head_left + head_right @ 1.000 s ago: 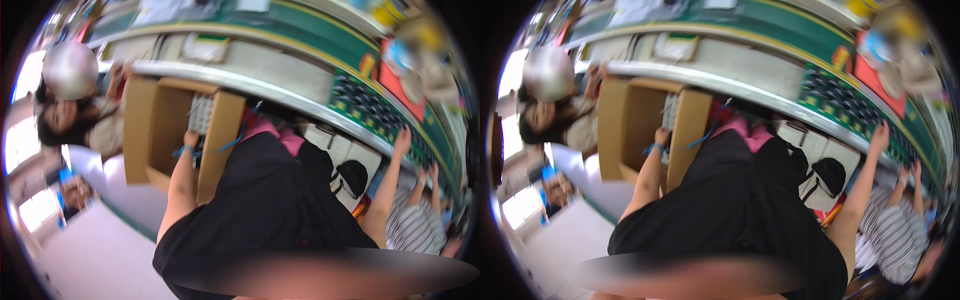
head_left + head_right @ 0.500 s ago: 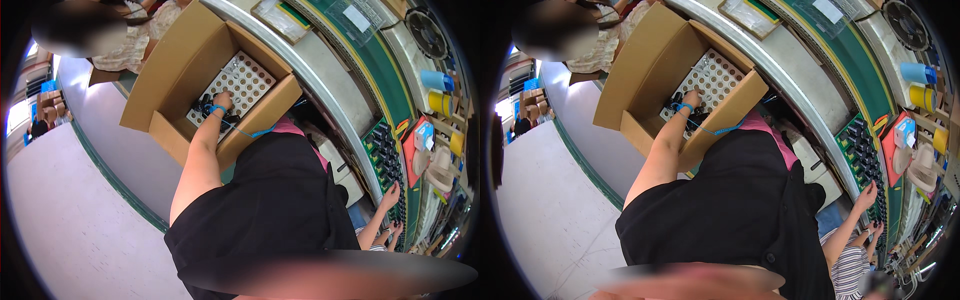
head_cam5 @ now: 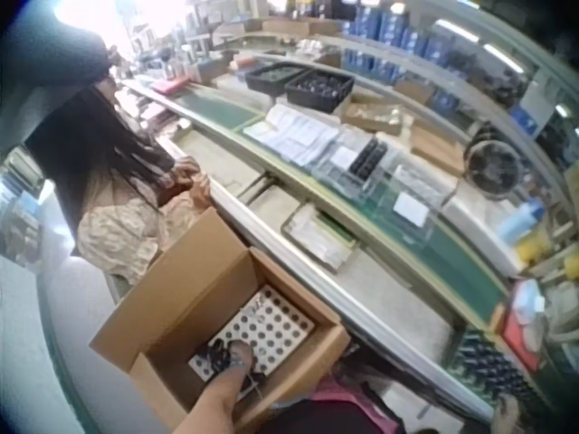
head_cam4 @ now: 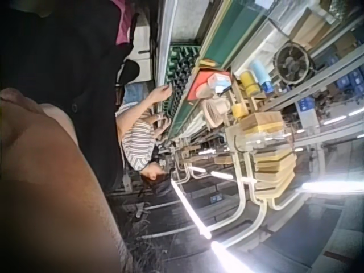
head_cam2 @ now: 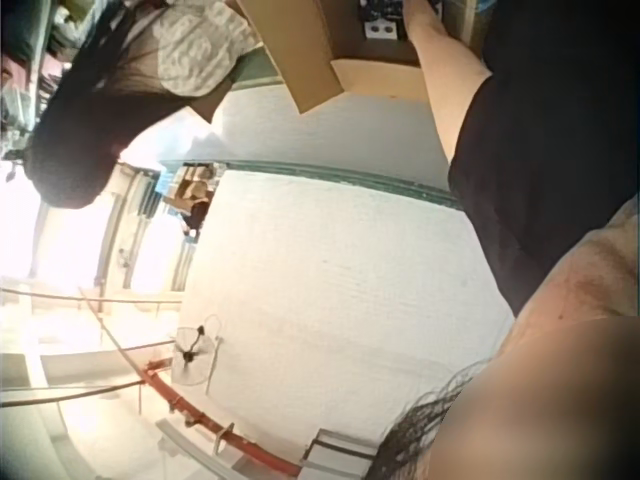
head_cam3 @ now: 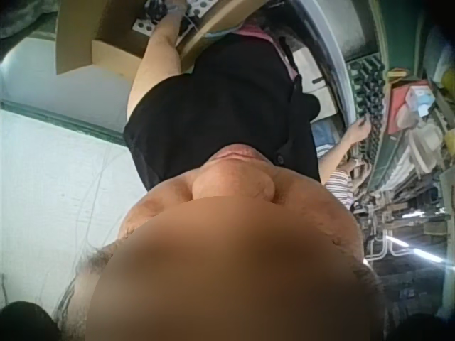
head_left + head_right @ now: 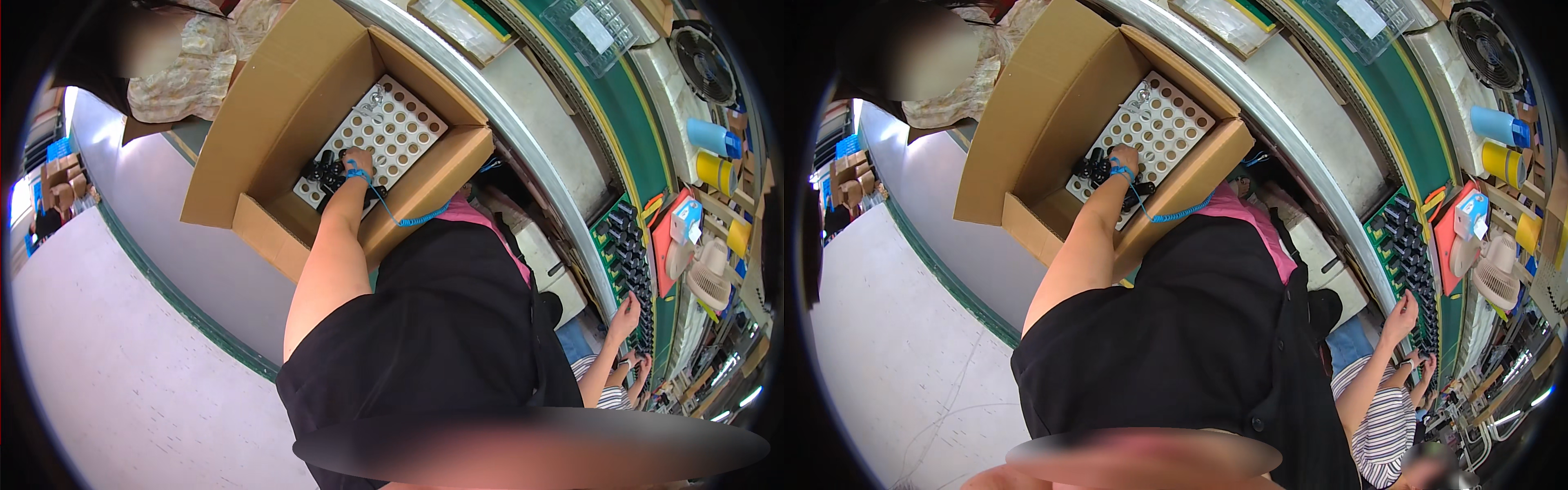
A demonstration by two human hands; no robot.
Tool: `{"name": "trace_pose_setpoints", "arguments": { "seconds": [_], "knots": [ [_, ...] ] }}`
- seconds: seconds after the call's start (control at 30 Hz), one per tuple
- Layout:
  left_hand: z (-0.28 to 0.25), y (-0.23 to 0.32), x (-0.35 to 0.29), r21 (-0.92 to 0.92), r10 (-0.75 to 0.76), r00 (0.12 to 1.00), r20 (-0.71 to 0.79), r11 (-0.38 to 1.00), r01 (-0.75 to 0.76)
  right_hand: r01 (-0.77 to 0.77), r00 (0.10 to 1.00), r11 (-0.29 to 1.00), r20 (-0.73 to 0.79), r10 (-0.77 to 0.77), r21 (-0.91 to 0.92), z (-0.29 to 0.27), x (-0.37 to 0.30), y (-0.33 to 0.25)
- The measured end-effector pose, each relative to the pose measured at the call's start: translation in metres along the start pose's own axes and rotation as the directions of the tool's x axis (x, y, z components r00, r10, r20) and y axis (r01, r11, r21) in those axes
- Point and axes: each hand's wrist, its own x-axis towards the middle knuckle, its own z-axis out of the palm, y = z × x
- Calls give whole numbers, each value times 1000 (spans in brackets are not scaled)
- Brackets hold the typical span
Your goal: Assemble electronic components onto a printed circuit board on a production line.
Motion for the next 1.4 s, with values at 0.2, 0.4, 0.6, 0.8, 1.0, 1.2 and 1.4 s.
{"name": "trace_pose_setpoints", "arguments": {
  "seconds": [0.2,0.4,0.6,0.8,1.0,1.2,1.4],
  "knots": [
    [-46,-12,-18,-423,-141,988,-60,900,103,24,998,1000,-62,-22,18,-1,8,-29],
    [-121,-46,-27,-925,371,918,142,-281,257,177,975,958,-175,-139,226,7,29,-96],
    [-237,-6,-113,-683,470,767,-437,-728,57,245,969,782,-114,-220,573,12,42,-174],
    [-319,110,-201,-671,672,551,-495,-698,249,586,798,502,-344,-496,636,-14,34,-245],
    [-321,215,-252,-784,869,473,-143,-391,482,774,632,528,-470,-616,349,-28,41,-198],
    [-323,267,-279,-973,911,409,61,-36,226,562,822,673,-421,-385,482,-20,11,-107],
    [-324,258,-243,-993,704,702,-103,-108,-37,-340,802,624,-131,583,704,-9,-21,74]
  ]
}}
